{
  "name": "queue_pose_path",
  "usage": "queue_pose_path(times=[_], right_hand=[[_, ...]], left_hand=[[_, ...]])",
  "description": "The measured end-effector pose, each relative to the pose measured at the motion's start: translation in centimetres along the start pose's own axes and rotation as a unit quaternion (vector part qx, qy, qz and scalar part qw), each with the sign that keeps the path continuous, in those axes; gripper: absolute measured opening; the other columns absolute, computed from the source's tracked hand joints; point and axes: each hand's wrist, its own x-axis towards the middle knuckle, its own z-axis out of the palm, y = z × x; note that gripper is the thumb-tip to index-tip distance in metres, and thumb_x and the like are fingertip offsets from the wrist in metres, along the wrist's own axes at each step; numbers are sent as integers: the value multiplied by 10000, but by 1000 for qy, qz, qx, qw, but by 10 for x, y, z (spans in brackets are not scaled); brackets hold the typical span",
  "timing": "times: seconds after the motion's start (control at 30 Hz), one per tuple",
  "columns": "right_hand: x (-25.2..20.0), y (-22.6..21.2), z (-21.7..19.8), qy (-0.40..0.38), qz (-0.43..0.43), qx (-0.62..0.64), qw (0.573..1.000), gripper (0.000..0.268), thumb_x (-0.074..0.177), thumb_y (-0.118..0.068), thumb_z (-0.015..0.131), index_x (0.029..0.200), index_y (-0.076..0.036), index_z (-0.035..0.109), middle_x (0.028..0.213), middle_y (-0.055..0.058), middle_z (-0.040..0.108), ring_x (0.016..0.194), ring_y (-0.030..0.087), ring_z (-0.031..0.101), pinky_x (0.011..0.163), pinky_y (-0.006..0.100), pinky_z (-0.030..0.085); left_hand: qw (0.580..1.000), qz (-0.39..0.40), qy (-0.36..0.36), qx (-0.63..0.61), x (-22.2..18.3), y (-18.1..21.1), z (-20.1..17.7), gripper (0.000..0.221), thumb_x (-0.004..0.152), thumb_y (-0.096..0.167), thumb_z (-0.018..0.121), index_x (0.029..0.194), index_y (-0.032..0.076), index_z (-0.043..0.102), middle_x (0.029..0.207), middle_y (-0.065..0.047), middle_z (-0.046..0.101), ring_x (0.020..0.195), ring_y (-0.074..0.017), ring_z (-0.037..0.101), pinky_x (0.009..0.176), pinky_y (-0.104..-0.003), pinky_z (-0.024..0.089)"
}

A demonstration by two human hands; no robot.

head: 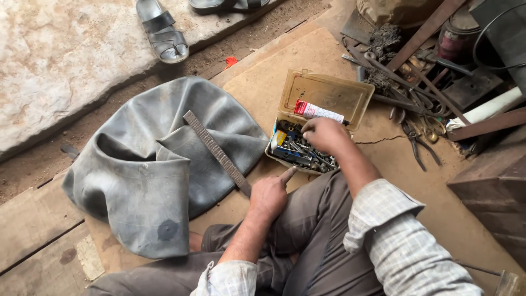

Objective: The recorder is repairing a punctured tire tube by filing the area and applying a patch.

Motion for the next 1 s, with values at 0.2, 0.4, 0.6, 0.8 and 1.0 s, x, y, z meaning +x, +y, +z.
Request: queue_pose_path(times=[0.2,0.4,0.6,0.8,1.0], right_hand=[[-6,-16,28,-47,-34,-177,983,293,833,-299,746,1121,-274,790,1152,66,748,1102,288,692,975,424,533],[-22,-53,31,-82,-87,-259,958,342,826,-398,771,1097,-191,775,1122,128,736,1107,315,682,951,440,536],[9,-30,63,-53,-122,-338,932,267,830,-250,704,1039,-107,789,1105,153,751,1084,311,717,923,428,571],[25,-19,32,-35,22,-262,964,302,810,-275,753,1077,-137,790,1184,147,715,1157,323,673,978,443,538],[31,-8,19,-71,71,-201,974,338,838,-124,658,1137,-167,809,1244,143,733,1173,335,690,1013,442,534]], left_hand=[[999,-22,-30,-23,-1,0,-4,641,873,124,571,1452,399,548,899,-153,710,834,-336,694,725,-491,550],[999,-11,1,-34,-2,-6,8,629,869,101,540,1445,353,569,922,-153,728,871,-336,700,749,-497,548],[999,-8,4,-44,-1,-3,4,664,857,69,500,1457,344,564,924,-165,728,878,-358,691,771,-505,540],[999,-17,-13,-31,0,-4,4,692,855,66,501,1472,377,529,921,-159,728,862,-342,702,766,-492,548],[999,-20,-18,-36,-1,-1,-2,680,875,78,504,1480,388,517,925,-152,735,857,-335,707,762,-487,555]])
